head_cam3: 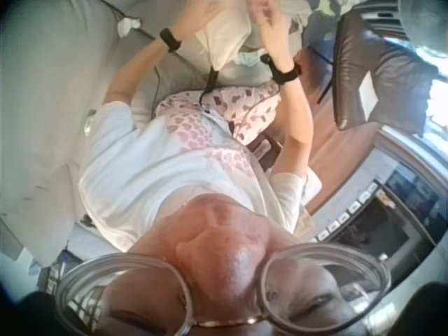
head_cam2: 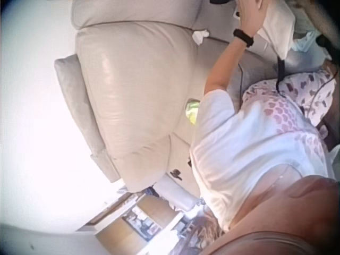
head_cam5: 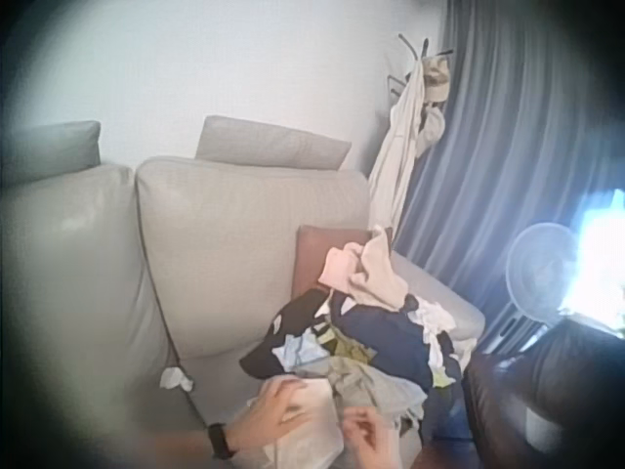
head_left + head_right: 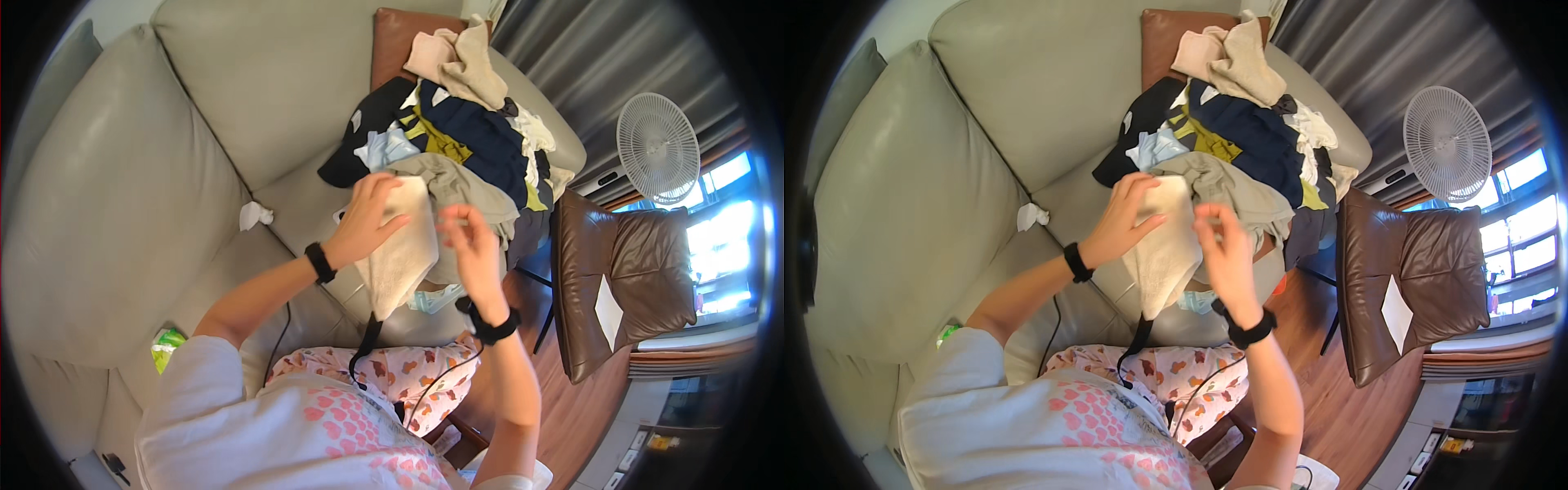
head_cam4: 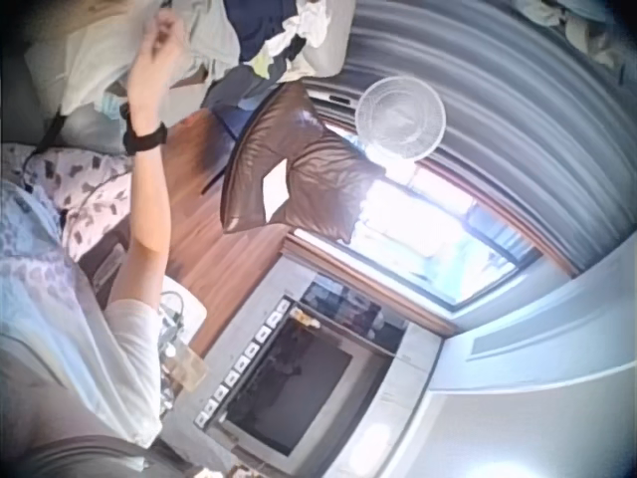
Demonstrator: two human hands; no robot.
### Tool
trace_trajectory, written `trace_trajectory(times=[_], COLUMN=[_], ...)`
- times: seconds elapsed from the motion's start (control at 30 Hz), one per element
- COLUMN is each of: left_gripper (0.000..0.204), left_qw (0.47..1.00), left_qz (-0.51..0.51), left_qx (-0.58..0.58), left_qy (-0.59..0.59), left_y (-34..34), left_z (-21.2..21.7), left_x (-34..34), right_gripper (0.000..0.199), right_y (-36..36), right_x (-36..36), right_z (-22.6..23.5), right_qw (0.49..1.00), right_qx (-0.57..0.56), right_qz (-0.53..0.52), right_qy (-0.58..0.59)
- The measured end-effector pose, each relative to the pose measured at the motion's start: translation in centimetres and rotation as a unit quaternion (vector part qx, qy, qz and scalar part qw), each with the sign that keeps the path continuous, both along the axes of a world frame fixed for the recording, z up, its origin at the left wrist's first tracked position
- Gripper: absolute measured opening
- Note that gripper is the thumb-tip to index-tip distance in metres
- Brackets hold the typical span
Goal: The person folds clothes by hand, handling towels, a shirt, and other fabric items while seated.
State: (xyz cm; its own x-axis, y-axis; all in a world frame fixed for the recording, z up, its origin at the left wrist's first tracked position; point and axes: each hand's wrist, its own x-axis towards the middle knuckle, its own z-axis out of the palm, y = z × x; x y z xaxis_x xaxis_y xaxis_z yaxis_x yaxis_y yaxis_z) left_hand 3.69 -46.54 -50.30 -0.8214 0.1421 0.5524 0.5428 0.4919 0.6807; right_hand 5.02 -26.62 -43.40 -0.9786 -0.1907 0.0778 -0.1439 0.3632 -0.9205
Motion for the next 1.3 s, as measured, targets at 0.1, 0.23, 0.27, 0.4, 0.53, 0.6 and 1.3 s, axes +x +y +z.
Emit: trace_trajectory(times=[0.1,0.23,0.27,0.4,0.53,0.6,1.3], left_gripper=[0.055,0.075,0.079,0.078,0.068,0.057,0.013], left_qw=[0.997,0.988,0.986,0.975,0.922,0.958,0.94], left_qz=[0.055,0.102,0.124,0.111,-0.025,0.065,0.223], left_qx=[-0.045,-0.04,0.019,0.042,-0.064,-0.168,0.008], left_qy=[-0.033,-0.11,-0.109,-0.186,-0.382,-0.225,-0.257], left_y=[-3.3,-6.1,-6.6,-9.5,-12.2,-11.3,-19.2], left_z=[-5.3,-8.8,-8.8,-9.6,-8.5,-9.8,-10.1], left_x=[3.3,4.3,3.2,-1.5,-3.2,-2.2,0.4], right_gripper=[0.025,0.039,0.039,0.038,0.038,0.037,0.033], right_y=[0.7,1.9,2.1,1.6,0.8,0.4,3.4], right_x=[3.4,5.8,6.0,6.1,5.8,6.1,11.2], right_z=[-5.3,-9.8,-10.7,-12.3,-10.8,-8.6,-5.7], right_qw=[0.996,0.969,0.97,0.974,0.979,0.984,0.979], right_qx=[0.086,0.234,0.219,0.175,0.17,0.154,0.173], right_qz=[-0.008,0.045,0.062,0.094,0.098,0.081,0.103], right_qy=[-0.013,-0.073,-0.081,-0.113,-0.05,-0.029,0.017])
